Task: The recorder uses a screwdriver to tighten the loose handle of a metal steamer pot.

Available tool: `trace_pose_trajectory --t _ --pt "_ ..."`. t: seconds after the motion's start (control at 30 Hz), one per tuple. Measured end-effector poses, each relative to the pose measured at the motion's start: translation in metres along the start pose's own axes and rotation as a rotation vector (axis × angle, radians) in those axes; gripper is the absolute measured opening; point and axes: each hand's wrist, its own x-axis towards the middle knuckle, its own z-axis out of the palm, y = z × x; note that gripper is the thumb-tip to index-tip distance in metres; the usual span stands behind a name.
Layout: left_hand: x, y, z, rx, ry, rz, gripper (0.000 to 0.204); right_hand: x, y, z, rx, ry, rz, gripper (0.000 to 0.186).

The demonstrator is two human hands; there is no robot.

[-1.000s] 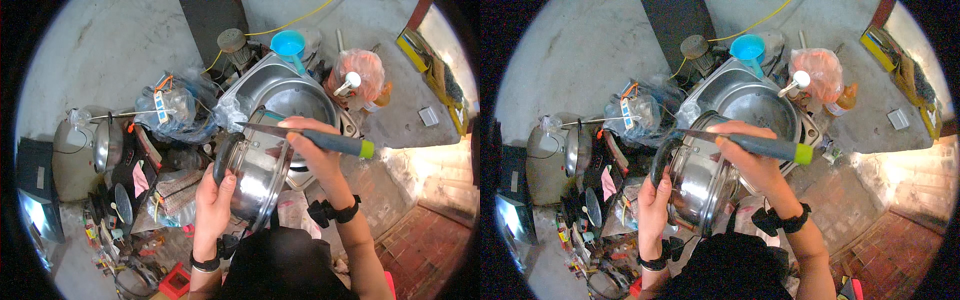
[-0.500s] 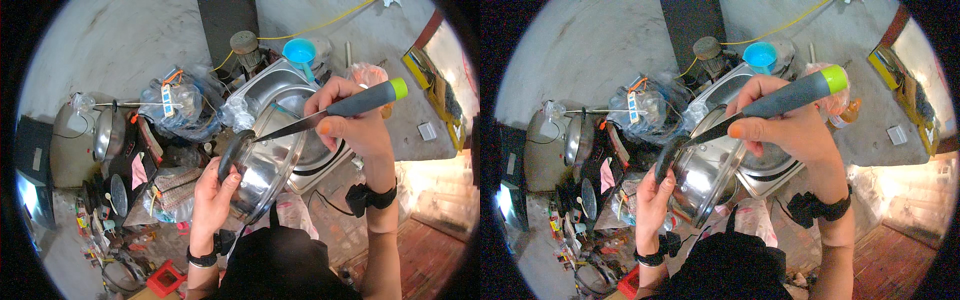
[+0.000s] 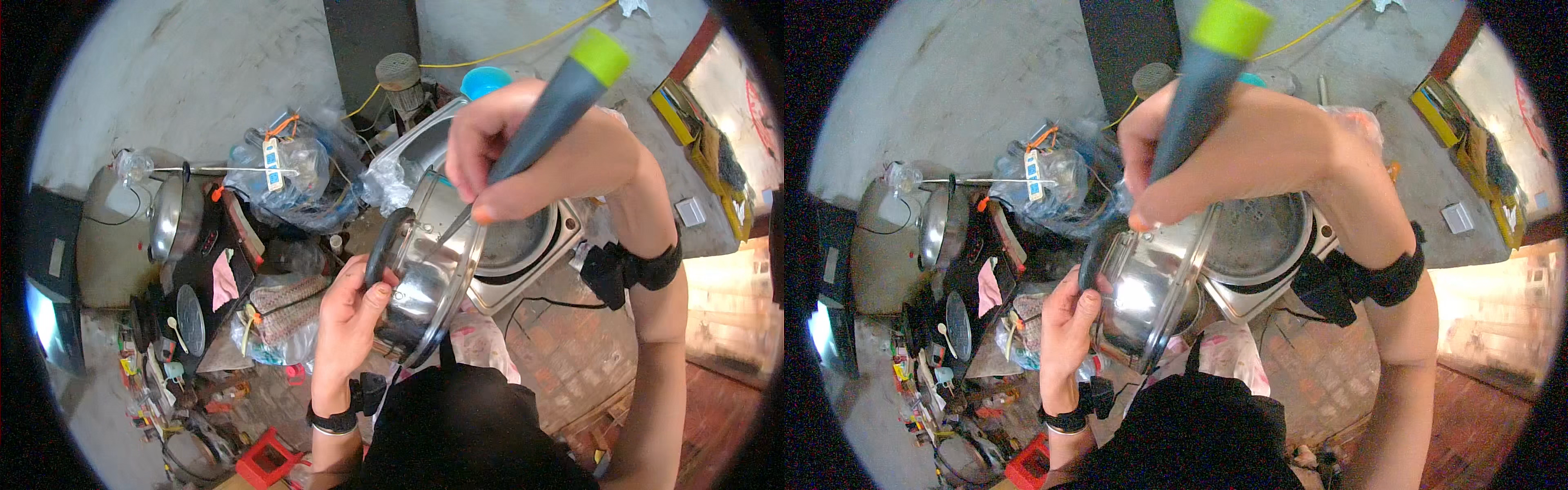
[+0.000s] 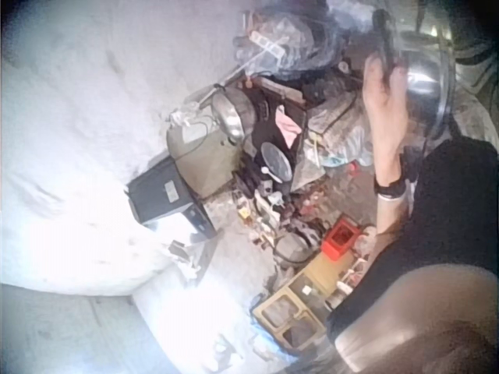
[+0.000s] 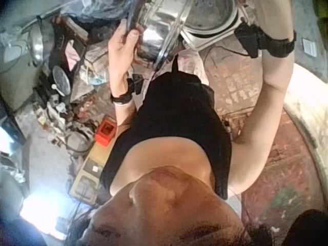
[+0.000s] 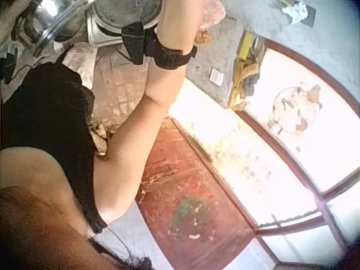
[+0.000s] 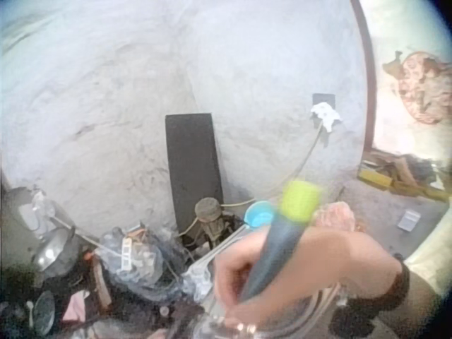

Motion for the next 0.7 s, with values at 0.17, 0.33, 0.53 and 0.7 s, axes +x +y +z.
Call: trace_pose_trajectory --t 0.17,0.33,0.53,0.7 --pt "-0.002 0.007 -0.002 0.1 0.005 0.034 0.02 0.018 -0.01 0.015 -0.032 -0.135 -0.082 0.019" --pt "-0.005 0.007 -0.002 0.021 0.038 -0.032 0.02 0.022 -0.014 0.023 0.053 -0.031 -0.002 0.03" --pt "-0.007 0.003 -0.001 -0.037 0.053 -0.062 0.02 0.034 -0.014 0.05 0.383 0.227 -0.14 0.028" --pt "-0.005 0.002 0.005 -0.097 0.017 -0.105 0.02 0.051 -0.006 0.081 0.489 0.407 -0.069 0.034"
